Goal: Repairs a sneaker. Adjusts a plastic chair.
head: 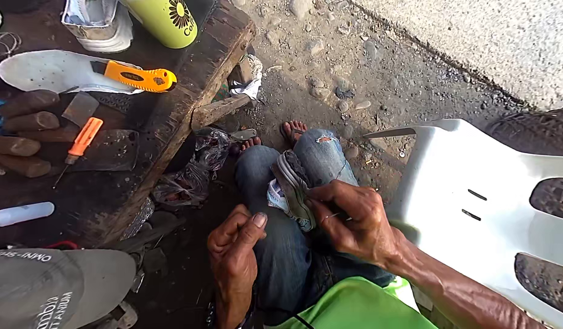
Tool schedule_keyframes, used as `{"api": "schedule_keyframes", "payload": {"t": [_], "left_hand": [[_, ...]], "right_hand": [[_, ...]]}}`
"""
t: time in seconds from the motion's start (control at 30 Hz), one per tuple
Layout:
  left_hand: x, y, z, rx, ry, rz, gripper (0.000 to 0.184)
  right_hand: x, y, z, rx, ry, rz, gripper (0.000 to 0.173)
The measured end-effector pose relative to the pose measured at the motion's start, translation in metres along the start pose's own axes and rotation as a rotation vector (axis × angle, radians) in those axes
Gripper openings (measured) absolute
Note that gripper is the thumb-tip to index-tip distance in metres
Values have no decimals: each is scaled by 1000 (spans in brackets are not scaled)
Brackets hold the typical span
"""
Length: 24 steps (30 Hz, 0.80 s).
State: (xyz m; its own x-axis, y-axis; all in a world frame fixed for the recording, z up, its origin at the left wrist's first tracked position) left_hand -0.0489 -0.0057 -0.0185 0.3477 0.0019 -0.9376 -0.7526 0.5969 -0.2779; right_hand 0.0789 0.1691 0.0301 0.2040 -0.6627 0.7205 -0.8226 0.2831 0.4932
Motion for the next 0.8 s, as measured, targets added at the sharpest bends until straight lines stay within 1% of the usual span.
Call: {"api": "schedule_keyframes", "payload": {"t": [0.13,0.33,0.43,0.53,0.63,0.7,0.8], "left_hand": [[10,-5,-16,-69,-232,-106,23],[19,-8,-30,-124,-389,-212,22],[21,-7,-33,-116,-435,-236,21],[21,-6,-33,-103,-470,-259,20],[21,-6,-32,-73,-498,-272,19],[22,-5,-32,-66,-526,-281,19],[23,-4,-32,-64,-549,-287,19]], "right_hand": [[-1,1,1,-4,40,13,16],[-6,1,-1,-15,141,61,17],[-12,4,-7,-55,270,129,15],[-17,8,-12,-81,388,244,12],[-25,11,-14,-47,470,321,15],[-28,12,-15,-26,516,343,15],[-28,11,-13,-25,525,320,16]]}}
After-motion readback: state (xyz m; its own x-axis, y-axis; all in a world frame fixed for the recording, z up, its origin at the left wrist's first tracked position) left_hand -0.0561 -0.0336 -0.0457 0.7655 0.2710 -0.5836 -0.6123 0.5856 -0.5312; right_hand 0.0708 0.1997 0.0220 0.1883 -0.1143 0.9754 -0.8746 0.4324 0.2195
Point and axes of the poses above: each hand's wrist, its own y-axis towards the middle knuckle, its own z-axis out of the palm, x = y × z, the point moved 3 cm from there along y, towards the middle knuckle, and after that the axes turned 15 degrees about -z, right-handed, at the moved point
